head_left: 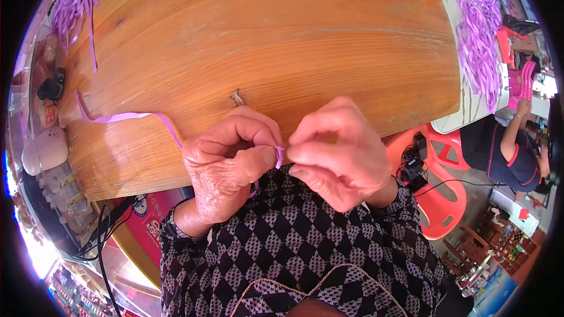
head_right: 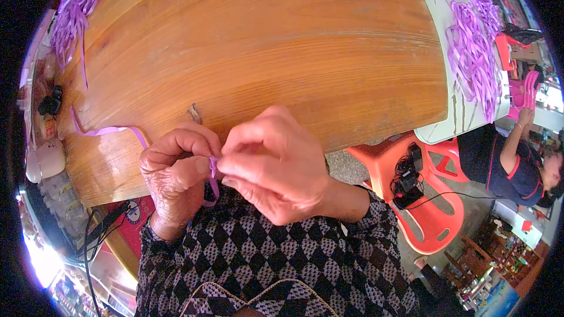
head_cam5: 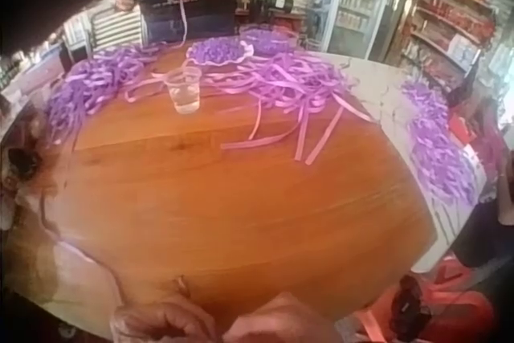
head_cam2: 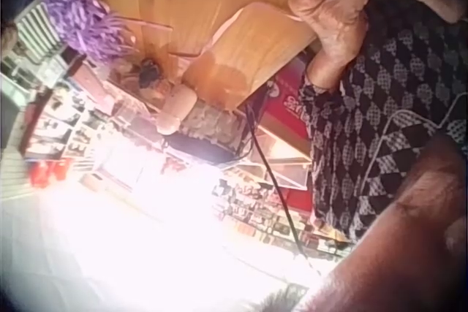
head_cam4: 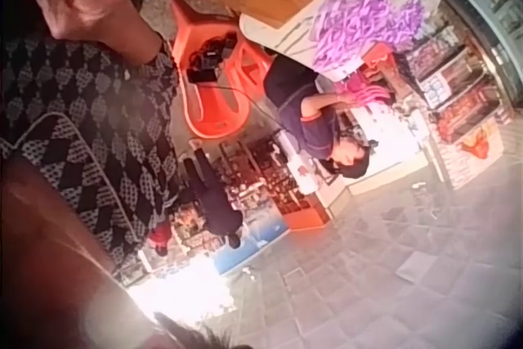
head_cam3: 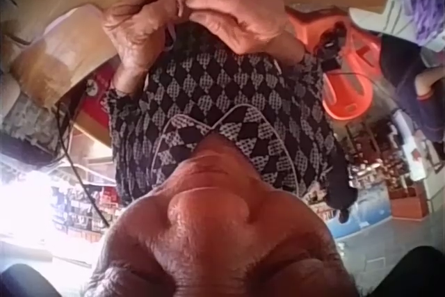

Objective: The person ties knots into a purple ribbon by hand, pulling the ribbon taut and repeatedly folding and looping it to create small knots along its length.

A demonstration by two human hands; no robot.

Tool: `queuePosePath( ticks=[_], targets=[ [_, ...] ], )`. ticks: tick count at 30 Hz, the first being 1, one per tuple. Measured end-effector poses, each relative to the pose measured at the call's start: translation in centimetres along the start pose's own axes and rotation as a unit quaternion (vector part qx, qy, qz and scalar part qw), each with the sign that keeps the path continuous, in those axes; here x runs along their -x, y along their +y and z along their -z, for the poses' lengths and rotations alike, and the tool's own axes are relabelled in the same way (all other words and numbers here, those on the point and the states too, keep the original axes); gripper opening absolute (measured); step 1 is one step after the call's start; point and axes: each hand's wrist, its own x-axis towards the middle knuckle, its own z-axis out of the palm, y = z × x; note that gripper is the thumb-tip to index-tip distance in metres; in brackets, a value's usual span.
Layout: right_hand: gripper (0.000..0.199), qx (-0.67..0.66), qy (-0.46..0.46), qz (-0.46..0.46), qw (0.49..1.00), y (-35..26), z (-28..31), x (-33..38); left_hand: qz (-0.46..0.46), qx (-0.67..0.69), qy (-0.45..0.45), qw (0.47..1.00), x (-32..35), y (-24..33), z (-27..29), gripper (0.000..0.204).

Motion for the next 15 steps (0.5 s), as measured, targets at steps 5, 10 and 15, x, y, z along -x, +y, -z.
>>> queuePosePath(
  ticks=[5, 10, 15],
  targets=[
    [0.028, -0.042, 0.004, -0.021, 0.999, 0.43, -0.48, -0.29, 0.001, -0.023, 0.017, 1.000, 0.10, 0.12, -0.23, 0.005],
    [0.029, -0.034, -0.003, 0.021, 0.999, 0.77, -0.56, -0.25, 0.010, 0.000, 0.031, 0.999, -0.02, -0.03, -0.19, 0.006],
    [0.028, -0.084, 0.011, -0.039, 0.996, 0.66, -0.47, 0.01, -0.005, -0.020, 0.022, 1.000, 0.00, 0.20, -0.25, 0.006]
  ],
)
